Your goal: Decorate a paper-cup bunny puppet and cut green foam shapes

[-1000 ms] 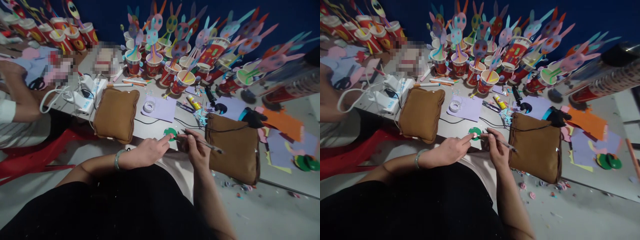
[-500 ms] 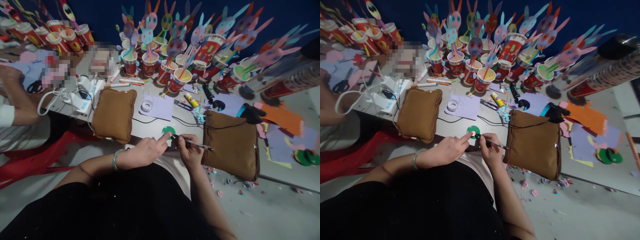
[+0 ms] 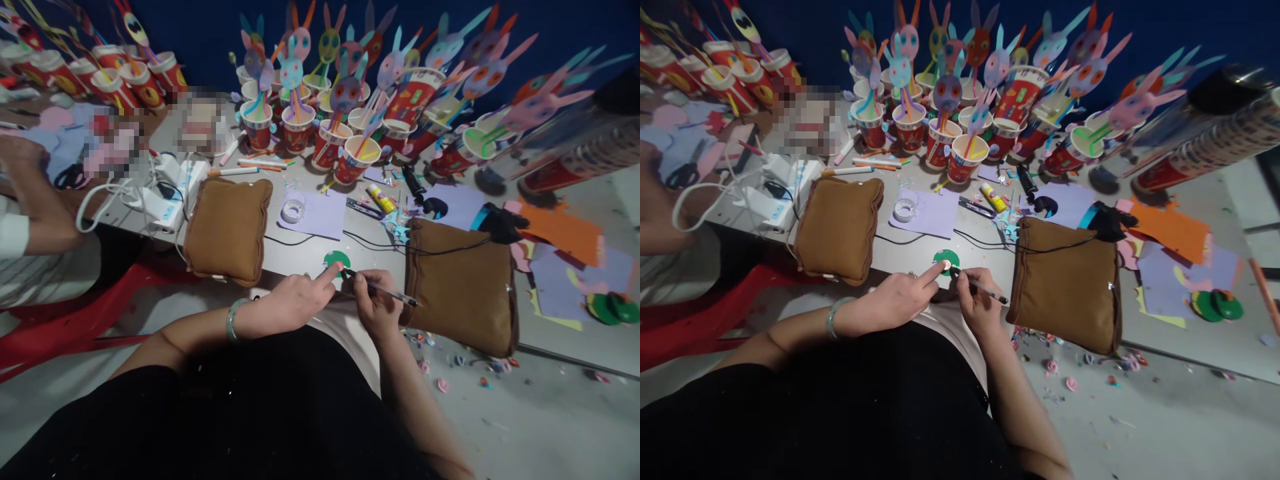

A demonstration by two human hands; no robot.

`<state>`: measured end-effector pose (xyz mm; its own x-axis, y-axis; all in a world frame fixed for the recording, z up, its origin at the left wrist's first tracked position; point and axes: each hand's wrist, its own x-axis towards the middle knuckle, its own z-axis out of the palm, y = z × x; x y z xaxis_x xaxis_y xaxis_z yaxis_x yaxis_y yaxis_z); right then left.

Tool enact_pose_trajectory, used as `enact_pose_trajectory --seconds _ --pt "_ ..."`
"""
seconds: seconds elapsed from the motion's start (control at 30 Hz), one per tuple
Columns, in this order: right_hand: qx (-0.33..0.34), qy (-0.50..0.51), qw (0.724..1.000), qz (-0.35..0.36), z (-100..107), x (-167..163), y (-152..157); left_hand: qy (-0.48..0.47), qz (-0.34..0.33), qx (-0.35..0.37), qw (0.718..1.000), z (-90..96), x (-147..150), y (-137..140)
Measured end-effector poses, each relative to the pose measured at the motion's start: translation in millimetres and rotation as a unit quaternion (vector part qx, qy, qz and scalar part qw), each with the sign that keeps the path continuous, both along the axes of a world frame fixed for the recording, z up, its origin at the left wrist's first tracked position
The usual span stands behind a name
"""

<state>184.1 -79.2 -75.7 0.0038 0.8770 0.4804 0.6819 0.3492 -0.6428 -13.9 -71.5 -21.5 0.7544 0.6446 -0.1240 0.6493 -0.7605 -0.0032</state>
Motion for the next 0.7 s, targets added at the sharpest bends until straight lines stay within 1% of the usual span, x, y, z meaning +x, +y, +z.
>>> enact_pose_trajectory --seconds 0.2,0.4,0.53,0.7 --pt "0.016 -0.012 1.0 -0.005 -2 -3 -7 0.0 0.001 -0.007 1.0 4.8 0 0" --pt "-0.004 -0.027 1.0 0.011 -3 -7 -13 0.0 0.003 -0.027 1.0 6.7 1 2" --pt "0.0 -0.056 0.998 0.028 -12 -12 -15 -0.002 0.002 -0.027 1.0 5.8 0 3" --pt "0.043 -0.085 0.995 0.021 -27 -19 -12 0.001 0.002 -0.031 1.0 7.9 1 2"
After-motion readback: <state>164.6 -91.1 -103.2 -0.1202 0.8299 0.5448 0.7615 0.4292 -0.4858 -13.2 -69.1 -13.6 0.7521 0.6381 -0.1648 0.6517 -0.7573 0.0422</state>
